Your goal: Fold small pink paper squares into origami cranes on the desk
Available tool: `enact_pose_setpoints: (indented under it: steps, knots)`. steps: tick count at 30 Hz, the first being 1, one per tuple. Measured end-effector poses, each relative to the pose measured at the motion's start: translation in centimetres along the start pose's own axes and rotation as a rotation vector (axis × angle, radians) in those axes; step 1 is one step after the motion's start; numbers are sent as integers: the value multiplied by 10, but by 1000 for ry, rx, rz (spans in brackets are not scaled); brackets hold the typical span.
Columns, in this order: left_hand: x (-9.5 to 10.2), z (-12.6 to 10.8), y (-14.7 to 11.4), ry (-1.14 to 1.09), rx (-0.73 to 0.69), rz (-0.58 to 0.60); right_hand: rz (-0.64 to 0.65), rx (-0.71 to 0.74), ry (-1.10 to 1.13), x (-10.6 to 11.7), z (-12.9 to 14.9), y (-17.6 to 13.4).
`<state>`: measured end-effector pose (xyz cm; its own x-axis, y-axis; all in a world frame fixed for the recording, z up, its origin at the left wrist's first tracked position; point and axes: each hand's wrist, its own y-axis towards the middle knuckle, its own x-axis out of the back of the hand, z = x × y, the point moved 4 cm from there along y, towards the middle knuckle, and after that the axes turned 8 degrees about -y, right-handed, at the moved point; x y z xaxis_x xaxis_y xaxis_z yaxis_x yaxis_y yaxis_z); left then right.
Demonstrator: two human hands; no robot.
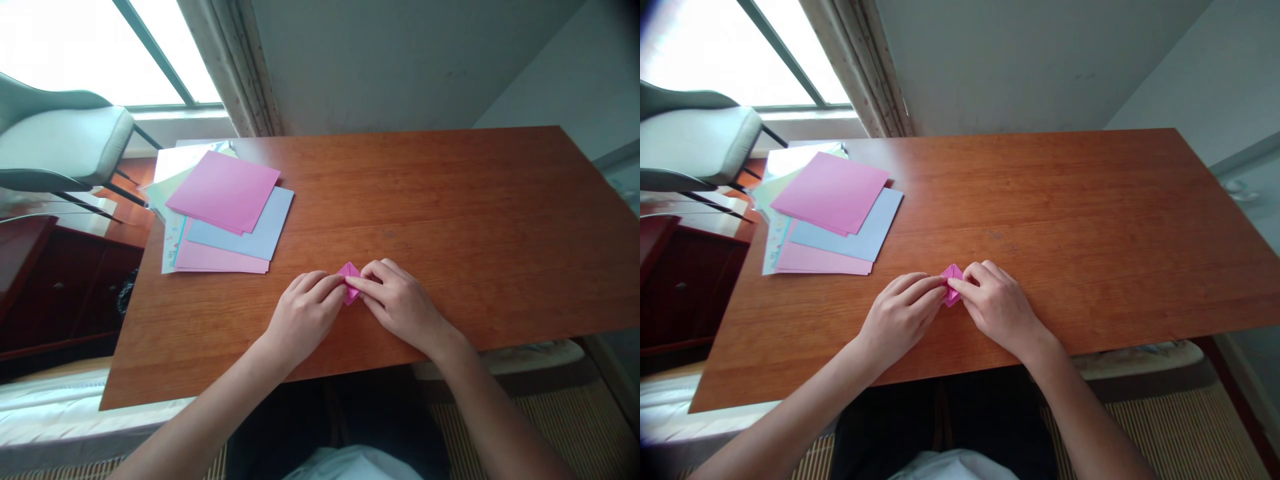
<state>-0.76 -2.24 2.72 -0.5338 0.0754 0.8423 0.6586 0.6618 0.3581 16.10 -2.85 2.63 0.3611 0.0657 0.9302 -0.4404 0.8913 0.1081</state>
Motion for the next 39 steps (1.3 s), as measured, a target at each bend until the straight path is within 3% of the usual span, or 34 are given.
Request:
enact_pose_setpoints:
  steps: [7, 12, 26, 39]
  knots:
    - [0, 11, 14, -107, 127, 6, -122, -103, 173, -1, -7, -2]
    - [1, 16, 23, -149, 226, 53, -194, -219, 142, -5, -5, 1]
    - [-2, 21, 17, -291, 236, -44, -172, -290, 150, -5, -2, 4]
    - [-3, 21, 23, -286, 419, -21, -150, -394, 144, -10, -6, 11]
